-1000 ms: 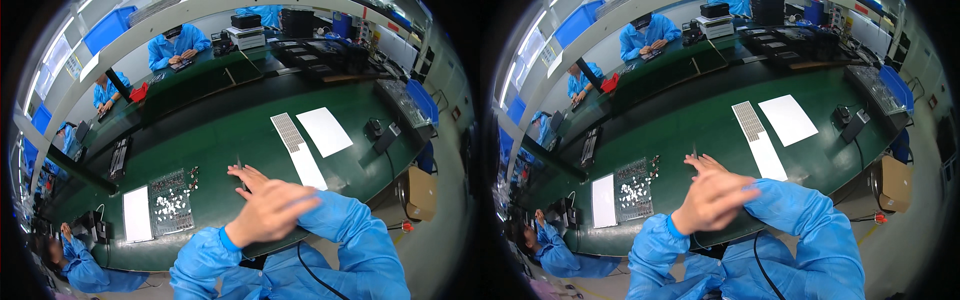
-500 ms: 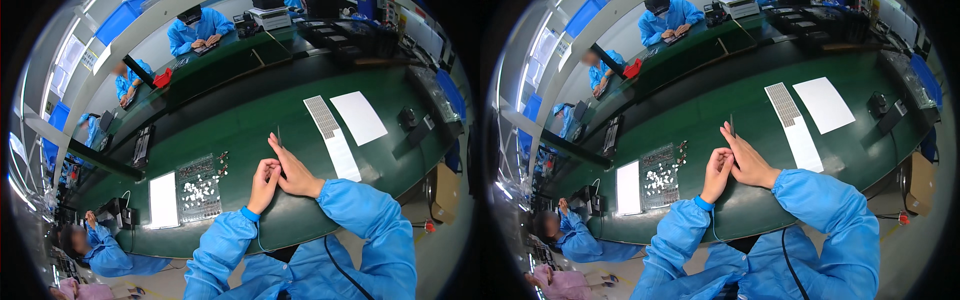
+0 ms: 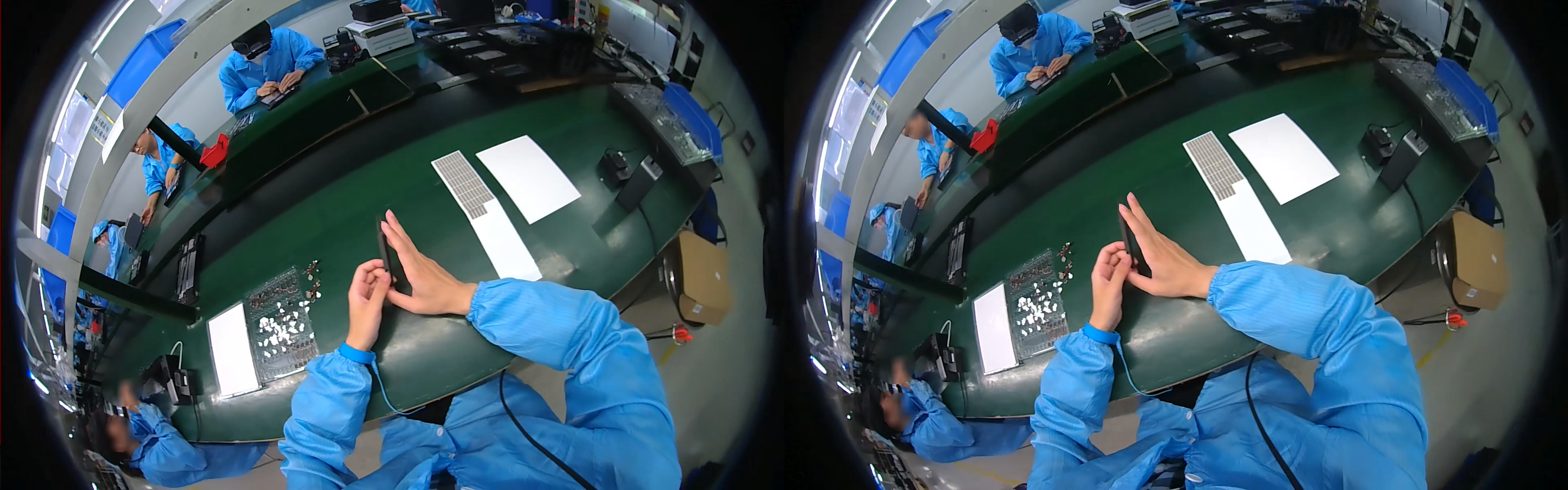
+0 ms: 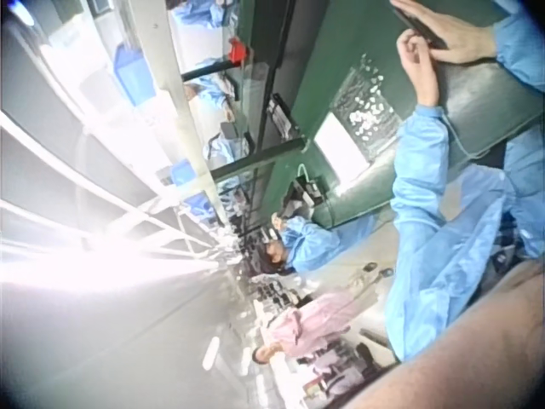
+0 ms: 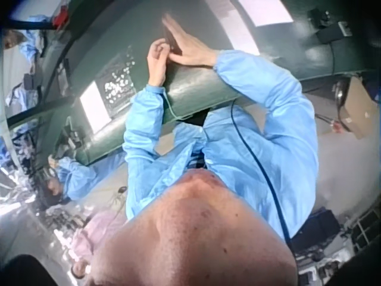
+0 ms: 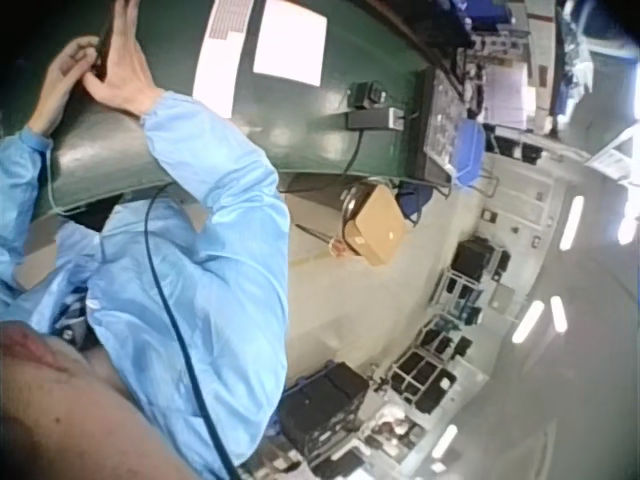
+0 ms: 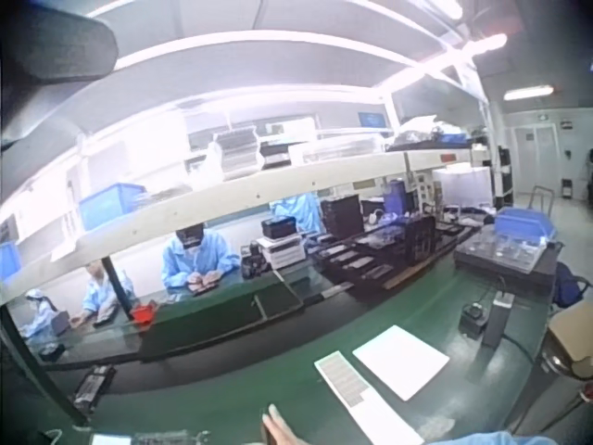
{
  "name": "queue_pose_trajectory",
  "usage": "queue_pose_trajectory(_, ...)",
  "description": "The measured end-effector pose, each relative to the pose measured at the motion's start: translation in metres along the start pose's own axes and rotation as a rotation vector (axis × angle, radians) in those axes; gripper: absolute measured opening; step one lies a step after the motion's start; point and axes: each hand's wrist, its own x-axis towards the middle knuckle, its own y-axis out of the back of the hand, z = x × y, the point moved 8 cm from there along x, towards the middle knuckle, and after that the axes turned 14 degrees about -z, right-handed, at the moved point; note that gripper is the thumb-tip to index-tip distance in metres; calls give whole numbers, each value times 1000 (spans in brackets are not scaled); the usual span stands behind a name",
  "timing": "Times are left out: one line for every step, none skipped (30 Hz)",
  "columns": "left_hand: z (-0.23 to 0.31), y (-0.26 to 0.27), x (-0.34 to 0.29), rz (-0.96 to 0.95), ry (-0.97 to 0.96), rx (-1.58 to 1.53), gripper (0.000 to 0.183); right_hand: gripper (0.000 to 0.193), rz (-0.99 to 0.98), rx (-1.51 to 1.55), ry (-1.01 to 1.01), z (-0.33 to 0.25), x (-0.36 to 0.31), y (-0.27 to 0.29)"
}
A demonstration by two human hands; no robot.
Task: Assembling a tablet device by placing components and applying adhesive at a factory workbench.
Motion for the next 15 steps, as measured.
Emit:
queue_pose_trajectory(3, 2, 0, 13, -16, 11, 29, 103, -10, -12, 0, 3, 1, 1)
queue_pose_trajectory(9, 2, 2, 11, -35, 33, 29, 104, -4, 2, 31, 6, 3, 3)
queue_pose_trajectory(14, 2, 3, 10, -54, 57, 30, 105, 3, 17, 61, 8, 3, 5)
queue_pose_trajectory(16, -1, 3, 1, -58, 60, 31, 108, -5, 41, 67, 11, 2, 7)
queue_pose_trajectory(18, 0, 3, 2, -60, 56, 31, 108, -8, 37, 66, 14, 2, 8)
queue_pose_trajectory(18, -2, 3, -13, -50, 65, 31, 108, -4, 31, 88, 14, 2, 11)
queue_pose_trajectory(18, -4, 4, -29, -40, 75, 31, 109, 2, 25, 109, 14, 2, 13)
queue_pose_trajectory(17, -4, 2, -29, -38, 71, 31, 109, 0, 25, 105, 15, 3, 13)
queue_pose_trajectory(17, -5, 1, -32, -40, 96, 31, 110, -12, 19, 105, 14, 5, 12)
queue_pose_trajectory(17, -5, 0, -36, -41, 120, 31, 111, -24, 13, 105, 14, 6, 11)
queue_pose_trajectory(16, -5, 0, -38, -39, 119, 31, 111, -23, 14, 102, 13, 6, 11)
queue_pose_trajectory(16, -5, 0, -37, -35, 125, 30, 112, -12, 18, 90, 13, 6, 13)
queue_pose_trajectory(15, -4, 0, -35, -31, 131, 30, 113, -1, 23, 77, 13, 6, 14)
queue_pose_trajectory(15, -4, 1, -36, -32, 124, 30, 113, -5, 18, 73, 13, 5, 14)
queue_pose_trajectory(14, -5, 1, -45, -24, 129, 29, 115, 23, -2, 80, 13, 4, 17)
